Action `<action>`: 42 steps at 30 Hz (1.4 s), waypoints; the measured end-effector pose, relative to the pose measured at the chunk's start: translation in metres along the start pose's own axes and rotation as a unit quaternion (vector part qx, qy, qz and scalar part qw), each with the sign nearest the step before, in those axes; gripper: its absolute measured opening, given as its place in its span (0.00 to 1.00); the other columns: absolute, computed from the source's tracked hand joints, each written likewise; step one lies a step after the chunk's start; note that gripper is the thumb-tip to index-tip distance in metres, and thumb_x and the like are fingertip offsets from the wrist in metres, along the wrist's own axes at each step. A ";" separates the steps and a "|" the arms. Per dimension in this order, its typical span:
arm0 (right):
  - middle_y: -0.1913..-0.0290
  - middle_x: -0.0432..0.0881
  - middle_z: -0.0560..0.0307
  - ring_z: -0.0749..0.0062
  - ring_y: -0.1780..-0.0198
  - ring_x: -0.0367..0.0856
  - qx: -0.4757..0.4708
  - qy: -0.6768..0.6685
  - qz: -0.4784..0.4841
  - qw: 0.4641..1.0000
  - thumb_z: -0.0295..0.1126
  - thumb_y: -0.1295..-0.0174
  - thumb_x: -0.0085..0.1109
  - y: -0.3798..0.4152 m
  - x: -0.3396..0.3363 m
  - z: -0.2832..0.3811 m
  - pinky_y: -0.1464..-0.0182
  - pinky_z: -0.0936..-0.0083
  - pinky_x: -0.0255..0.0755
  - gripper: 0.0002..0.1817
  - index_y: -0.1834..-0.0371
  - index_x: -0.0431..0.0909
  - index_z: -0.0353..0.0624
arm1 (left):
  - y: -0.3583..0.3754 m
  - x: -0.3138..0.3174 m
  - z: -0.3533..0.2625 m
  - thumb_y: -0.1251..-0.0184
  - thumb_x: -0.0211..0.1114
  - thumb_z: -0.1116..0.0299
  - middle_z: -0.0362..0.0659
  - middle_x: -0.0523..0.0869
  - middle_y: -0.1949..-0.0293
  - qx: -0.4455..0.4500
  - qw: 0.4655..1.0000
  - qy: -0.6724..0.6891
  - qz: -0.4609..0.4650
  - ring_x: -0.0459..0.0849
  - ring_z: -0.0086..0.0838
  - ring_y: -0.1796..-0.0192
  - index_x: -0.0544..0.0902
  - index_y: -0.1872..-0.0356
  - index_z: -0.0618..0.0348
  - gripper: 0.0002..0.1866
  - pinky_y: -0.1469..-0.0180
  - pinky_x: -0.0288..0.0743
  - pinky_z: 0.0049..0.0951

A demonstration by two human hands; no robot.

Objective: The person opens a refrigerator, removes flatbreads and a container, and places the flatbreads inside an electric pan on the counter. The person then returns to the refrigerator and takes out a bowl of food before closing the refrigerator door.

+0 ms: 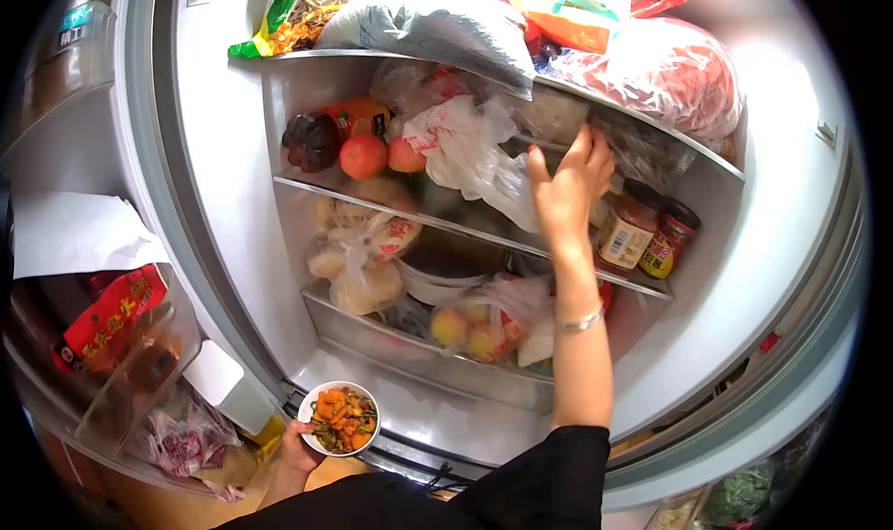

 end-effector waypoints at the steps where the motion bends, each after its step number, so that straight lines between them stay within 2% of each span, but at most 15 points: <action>1: 0.44 0.61 0.40 0.48 0.43 0.57 -0.009 -0.026 0.012 1.000 0.36 0.52 0.60 0.009 -0.013 0.008 0.41 0.57 0.51 0.32 0.45 0.60 0.34 | 0.004 0.000 0.001 0.58 0.51 0.68 0.52 0.71 0.47 -0.004 1.000 -0.005 -0.001 0.70 0.42 0.44 0.63 0.44 0.67 0.32 0.41 0.62 0.41; 5: 0.46 0.64 0.47 0.54 0.43 0.59 -0.023 -0.175 0.046 0.983 0.30 0.53 0.58 0.037 -0.049 0.039 0.40 0.65 0.51 0.22 0.52 0.70 0.37 | 0.019 0.001 0.008 0.58 0.52 0.66 0.53 0.71 0.46 -0.001 0.999 -0.035 -0.001 0.70 0.43 0.44 0.63 0.44 0.67 0.34 0.41 0.62 0.43; 9: 0.47 0.66 0.48 0.55 0.43 0.60 0.000 -0.262 0.080 0.962 0.28 0.52 0.58 0.064 -0.058 0.057 0.41 0.66 0.54 0.19 0.55 0.72 0.39 | 0.042 -0.002 0.013 0.57 0.51 0.64 0.54 0.71 0.46 0.030 0.997 -0.064 -0.034 0.70 0.44 0.44 0.63 0.44 0.67 0.34 0.42 0.63 0.43; 13: 0.53 0.73 0.49 0.59 0.49 0.70 0.030 -0.332 0.097 0.938 0.25 0.50 0.56 0.084 -0.088 0.064 0.45 0.71 0.61 0.15 0.57 0.73 0.36 | 0.071 -0.006 0.008 0.57 0.51 0.67 0.53 0.71 0.47 0.020 0.997 -0.051 -0.051 0.70 0.44 0.44 0.64 0.44 0.67 0.32 0.41 0.62 0.42; 14: 0.55 0.75 0.53 0.67 0.52 0.72 0.053 -0.363 0.111 0.924 0.25 0.48 0.54 0.095 -0.097 0.066 0.48 0.75 0.63 0.13 0.58 0.73 0.36 | 0.075 -0.007 0.006 0.56 0.50 0.65 0.54 0.71 0.46 0.018 0.997 -0.064 -0.049 0.70 0.45 0.44 0.63 0.44 0.67 0.32 0.41 0.62 0.43; 16: 0.58 0.75 0.57 0.75 0.55 0.73 0.214 -0.504 0.220 0.807 0.26 0.44 0.52 0.143 -0.109 0.079 0.51 0.80 0.65 0.11 0.57 0.73 0.37 | 0.065 -0.017 0.002 0.56 0.50 0.65 0.54 0.71 0.46 0.008 0.998 -0.062 -0.020 0.70 0.45 0.44 0.63 0.44 0.67 0.33 0.41 0.62 0.43; 18: 0.58 0.74 0.58 0.77 0.57 0.74 0.181 -0.503 0.332 0.778 0.28 0.42 0.50 0.188 -0.121 0.096 0.52 0.81 0.67 0.12 0.56 0.71 0.36 | 0.079 -0.018 -0.005 0.58 0.51 0.67 0.53 0.73 0.49 -0.031 0.997 -0.068 -0.034 0.72 0.44 0.46 0.65 0.45 0.68 0.32 0.42 0.63 0.43; 21: 0.51 0.73 0.55 0.74 0.55 0.73 0.287 -0.516 0.543 0.597 0.35 0.37 0.47 0.301 -0.117 0.119 0.51 0.79 0.68 0.21 0.44 0.62 0.37 | 0.098 -0.031 -0.013 0.58 0.51 0.67 0.52 0.74 0.50 -0.068 0.993 -0.080 -0.056 0.73 0.43 0.47 0.65 0.46 0.68 0.31 0.42 0.64 0.41; 22: 0.56 0.72 0.61 0.78 0.57 0.70 0.322 -0.553 0.567 0.518 0.47 0.38 0.46 0.335 -0.115 0.130 0.61 0.82 0.68 0.26 0.43 0.62 0.40 | 0.089 -0.047 -0.016 0.58 0.51 0.67 0.52 0.74 0.50 -0.057 0.994 -0.090 -0.036 0.73 0.43 0.47 0.65 0.46 0.68 0.31 0.42 0.64 0.41; 24: 0.54 0.70 0.62 0.83 0.57 0.68 0.353 -0.564 0.649 0.369 0.50 0.36 0.41 0.368 -0.135 0.150 0.60 0.84 0.67 0.27 0.44 0.62 0.39 | 0.102 -0.040 -0.022 0.54 0.53 0.70 0.51 0.73 0.49 -0.100 0.990 -0.085 0.045 0.72 0.39 0.47 0.64 0.45 0.66 0.29 0.43 0.66 0.38; 26: 0.54 0.70 0.62 0.83 0.56 0.67 0.398 -0.562 0.625 0.367 0.48 0.36 0.41 0.381 -0.156 0.167 0.58 0.85 0.66 0.26 0.44 0.62 0.38 | 0.122 -0.030 -0.027 0.54 0.54 0.70 0.49 0.71 0.47 -0.123 0.986 -0.101 0.044 0.71 0.37 0.45 0.63 0.43 0.65 0.31 0.42 0.65 0.36; 28: 0.56 0.70 0.66 0.86 0.61 0.67 0.431 -0.571 0.588 0.376 0.47 0.35 0.41 0.385 -0.173 0.177 0.65 0.88 0.65 0.24 0.43 0.63 0.42 | 0.133 -0.032 -0.029 0.54 0.54 0.70 0.49 0.72 0.48 -0.148 0.980 -0.133 0.026 0.71 0.36 0.45 0.62 0.43 0.64 0.31 0.42 0.65 0.35; 34: 0.48 0.69 0.57 0.74 0.49 0.70 0.486 -0.544 0.588 0.350 0.53 0.37 0.39 0.404 -0.197 0.190 0.55 0.73 0.73 0.28 0.42 0.60 0.43 | 0.150 -0.041 -0.033 0.58 0.55 0.67 0.52 0.73 0.49 -0.139 0.974 -0.176 0.037 0.73 0.41 0.47 0.65 0.46 0.69 0.32 0.44 0.67 0.39; 37: 0.48 0.69 0.57 0.75 0.49 0.71 0.487 -0.560 0.590 0.318 0.50 0.37 0.40 0.406 -0.198 0.195 0.56 0.74 0.74 0.27 0.41 0.60 0.44 | 0.152 -0.048 -0.034 0.57 0.55 0.69 0.52 0.73 0.49 -0.129 0.974 -0.183 0.018 0.73 0.40 0.47 0.65 0.46 0.69 0.31 0.43 0.67 0.39; 42: 0.49 0.71 0.57 0.76 0.52 0.72 0.480 -0.564 0.578 0.343 0.48 0.36 0.41 0.414 -0.201 0.192 0.56 0.76 0.73 0.26 0.42 0.60 0.43 | 0.158 -0.041 -0.028 0.54 0.56 0.67 0.48 0.68 0.46 -0.119 0.973 -0.178 0.081 0.70 0.35 0.44 0.59 0.41 0.61 0.34 0.43 0.66 0.35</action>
Point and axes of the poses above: each hand's wrist, its own y-axis away from the middle knuckle, its own x-axis out of the palm, z = x × y, the point moved 3 cm from there along -y, towards the middle knuckle
